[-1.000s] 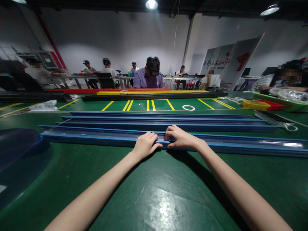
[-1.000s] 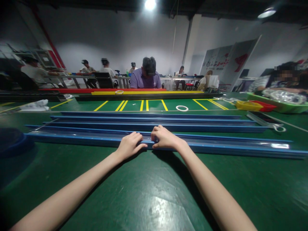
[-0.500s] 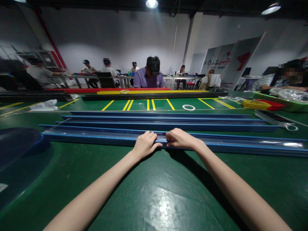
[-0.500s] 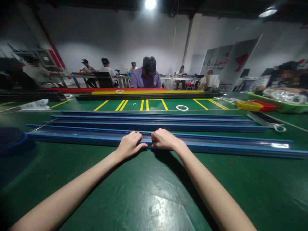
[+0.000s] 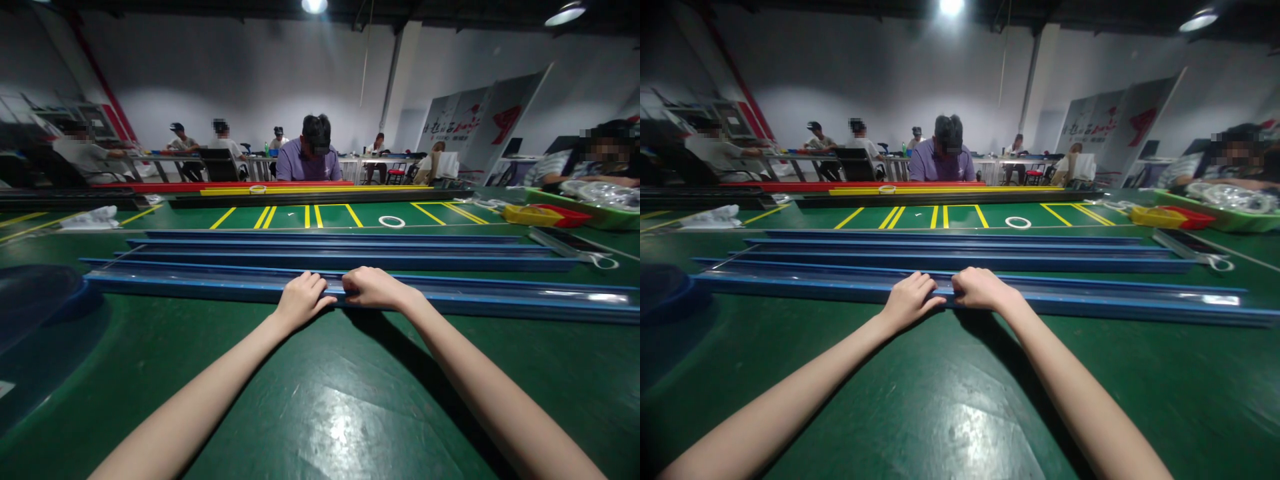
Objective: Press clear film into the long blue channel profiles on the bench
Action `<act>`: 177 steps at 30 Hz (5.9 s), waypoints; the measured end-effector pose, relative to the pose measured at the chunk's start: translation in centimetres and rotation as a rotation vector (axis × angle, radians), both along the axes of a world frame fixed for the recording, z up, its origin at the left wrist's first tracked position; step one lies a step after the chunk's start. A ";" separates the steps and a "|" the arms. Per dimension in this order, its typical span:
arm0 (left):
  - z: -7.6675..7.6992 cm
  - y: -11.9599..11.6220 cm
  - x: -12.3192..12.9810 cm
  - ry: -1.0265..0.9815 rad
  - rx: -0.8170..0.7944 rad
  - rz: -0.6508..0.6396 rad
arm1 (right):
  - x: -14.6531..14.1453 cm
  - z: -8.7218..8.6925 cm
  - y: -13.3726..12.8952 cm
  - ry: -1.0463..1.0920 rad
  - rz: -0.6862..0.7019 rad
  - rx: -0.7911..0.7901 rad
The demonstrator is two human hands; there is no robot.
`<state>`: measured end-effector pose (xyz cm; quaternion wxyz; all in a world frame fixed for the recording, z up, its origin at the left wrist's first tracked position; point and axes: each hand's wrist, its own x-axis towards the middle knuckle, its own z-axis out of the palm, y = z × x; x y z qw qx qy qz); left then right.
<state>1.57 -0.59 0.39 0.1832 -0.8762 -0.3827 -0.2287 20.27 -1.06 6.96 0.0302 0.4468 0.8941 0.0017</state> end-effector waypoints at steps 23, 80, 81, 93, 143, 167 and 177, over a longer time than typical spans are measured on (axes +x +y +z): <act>-0.5 0.0 -0.4 -0.038 0.168 -0.044 | 2.5 0.7 1.0 -0.081 -0.006 -0.114; -0.5 0.1 -0.1 -0.049 0.109 -0.073 | 5.1 -1.4 2.4 -0.102 -0.279 0.102; -0.4 0.1 -0.1 -0.045 0.109 -0.069 | 5.1 -1.3 2.4 -0.102 -0.289 0.097; -0.5 0.1 -0.1 -0.042 0.113 -0.060 | 4.9 -1.6 2.5 -0.091 -0.296 0.110; 0.2 0.4 -0.2 0.064 -0.075 0.024 | 4.9 -1.8 2.6 -0.088 -0.299 0.125; 1.4 0.2 0.0 0.016 -0.257 0.055 | 5.0 -1.9 2.7 -0.098 -0.257 0.161; 0.8 0.1 0.1 0.038 -0.172 0.047 | 4.8 -1.5 2.4 -0.092 -0.308 0.122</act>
